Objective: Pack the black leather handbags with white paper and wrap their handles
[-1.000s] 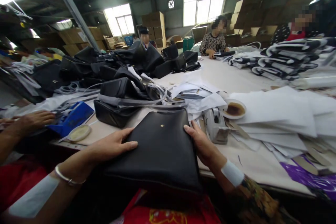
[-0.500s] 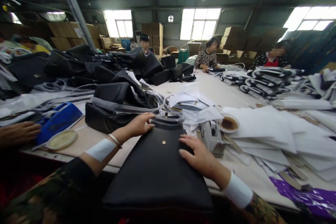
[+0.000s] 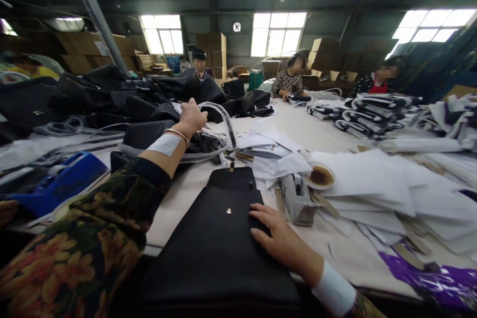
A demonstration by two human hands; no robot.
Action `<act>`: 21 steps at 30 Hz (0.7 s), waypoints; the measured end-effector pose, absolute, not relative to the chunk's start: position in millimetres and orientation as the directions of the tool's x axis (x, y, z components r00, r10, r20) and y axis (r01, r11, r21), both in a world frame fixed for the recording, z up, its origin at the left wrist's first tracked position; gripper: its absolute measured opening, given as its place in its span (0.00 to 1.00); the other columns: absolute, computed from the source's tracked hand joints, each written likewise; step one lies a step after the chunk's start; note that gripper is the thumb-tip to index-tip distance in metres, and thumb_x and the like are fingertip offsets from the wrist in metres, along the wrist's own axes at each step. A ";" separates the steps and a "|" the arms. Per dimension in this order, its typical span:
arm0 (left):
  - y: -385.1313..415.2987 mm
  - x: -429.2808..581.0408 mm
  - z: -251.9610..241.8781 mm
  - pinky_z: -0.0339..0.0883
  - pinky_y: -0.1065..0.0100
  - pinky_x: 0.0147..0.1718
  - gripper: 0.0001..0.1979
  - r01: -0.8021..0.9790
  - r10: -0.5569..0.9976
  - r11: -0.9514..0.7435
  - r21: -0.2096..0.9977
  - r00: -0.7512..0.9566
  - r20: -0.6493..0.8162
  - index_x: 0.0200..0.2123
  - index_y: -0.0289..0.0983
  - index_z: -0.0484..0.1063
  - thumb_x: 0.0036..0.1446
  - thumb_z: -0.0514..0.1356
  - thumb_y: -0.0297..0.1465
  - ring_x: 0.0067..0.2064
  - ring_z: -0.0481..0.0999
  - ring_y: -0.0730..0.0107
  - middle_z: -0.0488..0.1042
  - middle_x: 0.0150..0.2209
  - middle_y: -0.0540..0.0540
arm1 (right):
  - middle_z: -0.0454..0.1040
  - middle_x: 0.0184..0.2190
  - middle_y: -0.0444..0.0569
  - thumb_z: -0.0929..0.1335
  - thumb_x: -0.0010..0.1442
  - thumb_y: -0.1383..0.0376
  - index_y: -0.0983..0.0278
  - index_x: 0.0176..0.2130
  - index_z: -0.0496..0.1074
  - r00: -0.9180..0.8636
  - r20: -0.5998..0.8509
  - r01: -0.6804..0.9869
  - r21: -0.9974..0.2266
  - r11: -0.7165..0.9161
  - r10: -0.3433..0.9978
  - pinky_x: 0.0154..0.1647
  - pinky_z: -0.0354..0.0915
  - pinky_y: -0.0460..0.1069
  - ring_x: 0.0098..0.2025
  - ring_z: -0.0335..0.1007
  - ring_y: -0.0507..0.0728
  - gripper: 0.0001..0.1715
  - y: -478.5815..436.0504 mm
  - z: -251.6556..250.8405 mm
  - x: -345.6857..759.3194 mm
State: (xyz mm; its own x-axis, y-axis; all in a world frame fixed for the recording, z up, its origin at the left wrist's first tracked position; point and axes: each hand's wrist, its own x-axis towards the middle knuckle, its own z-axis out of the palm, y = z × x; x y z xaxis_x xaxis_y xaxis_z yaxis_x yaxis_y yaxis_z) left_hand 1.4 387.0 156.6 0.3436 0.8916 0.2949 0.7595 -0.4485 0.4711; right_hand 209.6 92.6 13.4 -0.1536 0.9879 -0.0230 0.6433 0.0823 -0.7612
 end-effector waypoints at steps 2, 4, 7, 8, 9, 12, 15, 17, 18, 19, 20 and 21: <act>374.6 -5.0 150.6 0.49 0.56 0.67 0.27 0.801 0.908 -0.407 0.439 0.300 0.292 0.65 0.25 0.60 0.66 0.53 0.33 0.68 0.60 0.51 0.63 0.64 0.29 | 0.67 0.65 0.54 0.70 0.61 0.56 0.60 0.56 0.77 -0.154 -0.012 0.622 -0.778 0.087 0.988 0.71 0.52 0.65 0.68 0.58 0.68 0.25 93.5 11.5 211.7; 350.5 -11.6 121.1 0.54 0.58 0.65 0.25 0.843 0.928 -0.374 0.387 0.339 0.158 0.61 0.31 0.67 0.65 0.54 0.39 0.66 0.63 0.51 0.66 0.63 0.33 | 0.68 0.64 0.55 0.70 0.61 0.56 0.61 0.55 0.77 -0.145 0.001 0.597 -0.797 0.088 0.989 0.71 0.53 0.65 0.67 0.60 0.68 0.25 93.9 9.4 214.1; 312.5 -25.1 59.3 0.71 0.62 0.49 0.21 0.876 0.920 -0.315 0.364 0.376 -0.111 0.39 0.33 0.80 0.54 0.64 0.46 0.48 0.79 0.49 0.81 0.41 0.35 | 0.69 0.63 0.55 0.69 0.62 0.56 0.61 0.55 0.77 -0.127 0.016 0.565 -0.820 0.086 0.992 0.70 0.54 0.66 0.66 0.62 0.68 0.24 94.5 9.0 217.2; 302.7 -30.3 41.1 0.72 0.62 0.44 0.22 0.891 0.917 -0.280 0.357 0.358 -0.175 0.36 0.32 0.80 0.55 0.64 0.47 0.44 0.81 0.50 0.82 0.38 0.35 | 0.69 0.63 0.54 0.69 0.62 0.56 0.60 0.54 0.78 -0.125 0.026 0.566 -0.819 0.093 0.992 0.70 0.54 0.65 0.66 0.62 0.67 0.23 95.0 10.0 217.7; 294.7 -35.3 26.0 0.73 0.63 0.40 0.23 0.901 0.913 -0.249 0.355 0.341 -0.225 0.35 0.31 0.80 0.57 0.61 0.48 0.40 0.82 0.51 0.82 0.36 0.35 | 0.70 0.63 0.54 0.69 0.62 0.56 0.60 0.54 0.78 -0.125 0.040 0.579 -0.808 0.106 0.991 0.70 0.55 0.65 0.66 0.62 0.67 0.23 96.0 11.4 218.0; 277.8 -44.7 -1.3 0.73 0.66 0.37 0.28 0.909 0.909 -0.205 0.364 0.314 -0.272 0.42 0.31 0.79 0.62 0.55 0.50 0.40 0.82 0.55 0.82 0.40 0.36 | 0.67 0.65 0.56 0.69 0.62 0.54 0.61 0.57 0.75 -0.138 0.085 0.678 -0.718 0.156 0.987 0.71 0.53 0.64 0.68 0.58 0.67 0.27 101.8 15.1 216.3; 262.2 -44.2 -11.0 0.71 0.66 0.46 0.27 0.914 0.932 -0.217 0.342 0.298 -0.206 0.55 0.30 0.72 0.65 0.53 0.46 0.51 0.79 0.54 0.78 0.52 0.32 | 0.61 0.69 0.58 0.68 0.62 0.52 0.64 0.63 0.70 -0.212 0.055 0.779 -0.594 0.202 0.976 0.72 0.48 0.66 0.72 0.49 0.70 0.34 110.2 13.9 211.5; 252.8 -41.6 -10.2 0.69 0.61 0.51 0.25 0.924 0.944 -0.232 0.305 0.289 -0.158 0.58 0.29 0.68 0.67 0.50 0.42 0.55 0.76 0.51 0.76 0.54 0.28 | 0.59 0.70 0.57 0.68 0.63 0.51 0.64 0.65 0.68 -0.273 -0.022 0.827 -0.517 0.223 0.962 0.71 0.47 0.69 0.73 0.45 0.72 0.36 114.9 11.5 208.0; 249.5 -40.6 -6.9 0.69 0.58 0.52 0.24 0.926 0.945 -0.246 0.286 0.295 -0.141 0.57 0.29 0.68 0.68 0.49 0.40 0.56 0.75 0.49 0.75 0.54 0.27 | 0.59 0.70 0.57 0.67 0.63 0.50 0.64 0.65 0.67 -0.296 -0.055 0.845 -0.480 0.235 0.953 0.70 0.47 0.70 0.73 0.44 0.73 0.37 116.7 10.9 206.5; 247.2 -39.7 -1.4 0.68 0.54 0.53 0.23 0.924 0.941 -0.271 0.269 0.313 -0.128 0.56 0.28 0.69 0.67 0.50 0.38 0.57 0.74 0.46 0.74 0.54 0.25 | 0.59 0.70 0.57 0.66 0.64 0.50 0.63 0.66 0.66 -0.314 -0.078 0.860 -0.445 0.249 0.946 0.70 0.47 0.71 0.73 0.44 0.74 0.37 118.0 11.0 205.4; 245.9 -38.9 6.0 0.66 0.52 0.55 0.23 0.916 0.932 -0.307 0.257 0.344 -0.113 0.56 0.28 0.70 0.67 0.51 0.37 0.59 0.72 0.44 0.73 0.56 0.24 | 0.58 0.70 0.56 0.66 0.65 0.50 0.63 0.67 0.65 -0.329 -0.089 0.869 -0.417 0.265 0.940 0.69 0.47 0.72 0.73 0.44 0.74 0.37 119.0 12.1 204.4; 245.0 -38.2 14.8 0.63 0.51 0.59 0.23 0.899 0.916 -0.357 0.253 0.390 -0.093 0.57 0.29 0.70 0.65 0.54 0.38 0.62 0.69 0.43 0.70 0.59 0.26 | 0.58 0.70 0.56 0.65 0.65 0.49 0.62 0.67 0.65 -0.346 -0.094 0.873 -0.396 0.284 0.934 0.69 0.46 0.73 0.73 0.44 0.75 0.37 119.7 14.1 203.4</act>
State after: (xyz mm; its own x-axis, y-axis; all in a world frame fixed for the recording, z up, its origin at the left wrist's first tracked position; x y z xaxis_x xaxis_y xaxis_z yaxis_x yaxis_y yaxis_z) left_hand -38.2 245.0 14.8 0.3900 0.9161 -0.0930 0.8992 -0.3571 0.2527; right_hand 203.4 119.7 14.1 -0.3461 0.9335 -0.0935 0.8730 0.2840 -0.3965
